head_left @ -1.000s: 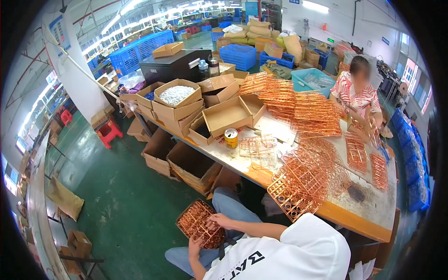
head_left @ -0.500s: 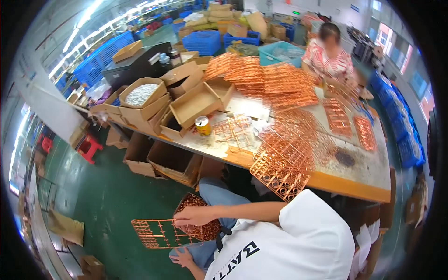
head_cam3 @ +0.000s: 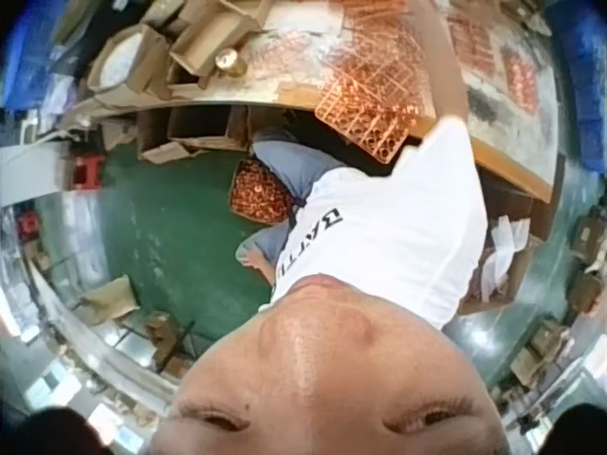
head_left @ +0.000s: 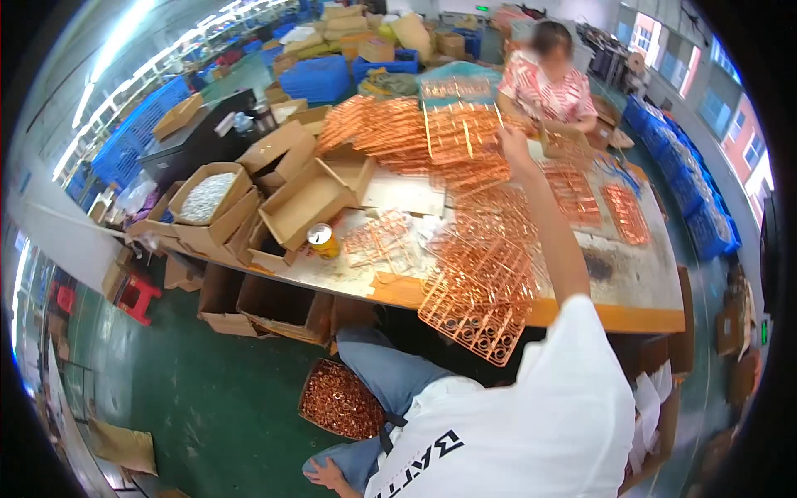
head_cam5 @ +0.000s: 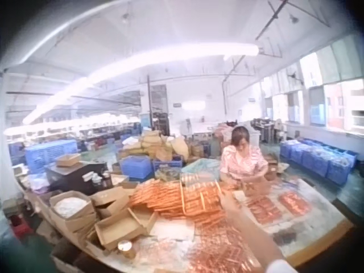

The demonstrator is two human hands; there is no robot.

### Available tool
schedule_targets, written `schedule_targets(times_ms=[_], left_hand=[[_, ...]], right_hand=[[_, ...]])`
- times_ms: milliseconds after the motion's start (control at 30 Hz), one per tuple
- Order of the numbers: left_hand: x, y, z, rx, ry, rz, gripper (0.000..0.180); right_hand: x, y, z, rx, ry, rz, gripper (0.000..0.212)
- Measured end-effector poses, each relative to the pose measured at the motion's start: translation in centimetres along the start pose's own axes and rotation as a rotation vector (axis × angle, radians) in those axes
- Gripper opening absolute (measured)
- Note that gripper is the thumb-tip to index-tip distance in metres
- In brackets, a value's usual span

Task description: The person sorts through copper-colored metal frames at a workbench, picking them up individually and placing them into a cardboard box.

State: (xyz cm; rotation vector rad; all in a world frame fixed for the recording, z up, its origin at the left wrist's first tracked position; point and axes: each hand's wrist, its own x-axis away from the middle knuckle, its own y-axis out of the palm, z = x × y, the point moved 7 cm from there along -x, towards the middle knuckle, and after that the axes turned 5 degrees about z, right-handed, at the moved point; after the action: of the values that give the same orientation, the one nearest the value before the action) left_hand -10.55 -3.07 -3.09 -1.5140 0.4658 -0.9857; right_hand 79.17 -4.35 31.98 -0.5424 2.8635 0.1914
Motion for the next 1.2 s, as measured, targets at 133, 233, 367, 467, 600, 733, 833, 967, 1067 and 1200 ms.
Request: schedule_targets(times_ms=[133,233,367,467,600,733,833,967,1067,1200], left_hand=[[-1.2,2.0,-2.1,-0.004,0.142,0.084,0.056],[-1.1,1.7,-1.2,0.046,0.254,0.134,0.055],[-1.6,1.6,-0.9,-0.003,0.25,0.093,0.056],[-2.7,2.1,-1.0,-0.08,0.247,0.05,0.057],[-2.7,2.9,0.0,-0.133,0.224,-0.025,0.058],[-2.5,2.6,-0.7,-0.136,0.172,0.037,0.059],[-1.2,1.7,-0.3,-0.059,0.134,0.022,0.058],[-0.9,1.5,-0.4,-0.023,0.062,0.025,0.059],[-0.9,1.4,-1.6,-0.036,-0.027,0.03,0.059],[1.5,-1.6,-0.3,0.016,-0.045,0.056,0.056]], right_hand=[[-2.3,-2.6,-3.4,1.098,-0.422,0.164,0.045],[1.8,-9.3,-0.8,1.418,-0.369,0.026,0.064],[11.2,-15.6,13.8,1.539,0.108,-0.569,0.106],[13.6,-16.2,13.8,1.44,0.122,-0.421,0.11],[14.0,-18.4,8.6,1.518,0.388,-0.19,0.115],[13.5,-19.1,9.3,1.48,0.489,-0.182,0.118],[13.8,-19.5,5.8,1.585,0.365,-0.032,0.116],[10.7,-24.3,7.6,1.552,0.068,-0.111,0.097],[12.8,-23.9,5.2,1.411,0.034,0.163,0.084],[12.9,-24.1,2.0,1.174,0.125,0.095,0.055]])
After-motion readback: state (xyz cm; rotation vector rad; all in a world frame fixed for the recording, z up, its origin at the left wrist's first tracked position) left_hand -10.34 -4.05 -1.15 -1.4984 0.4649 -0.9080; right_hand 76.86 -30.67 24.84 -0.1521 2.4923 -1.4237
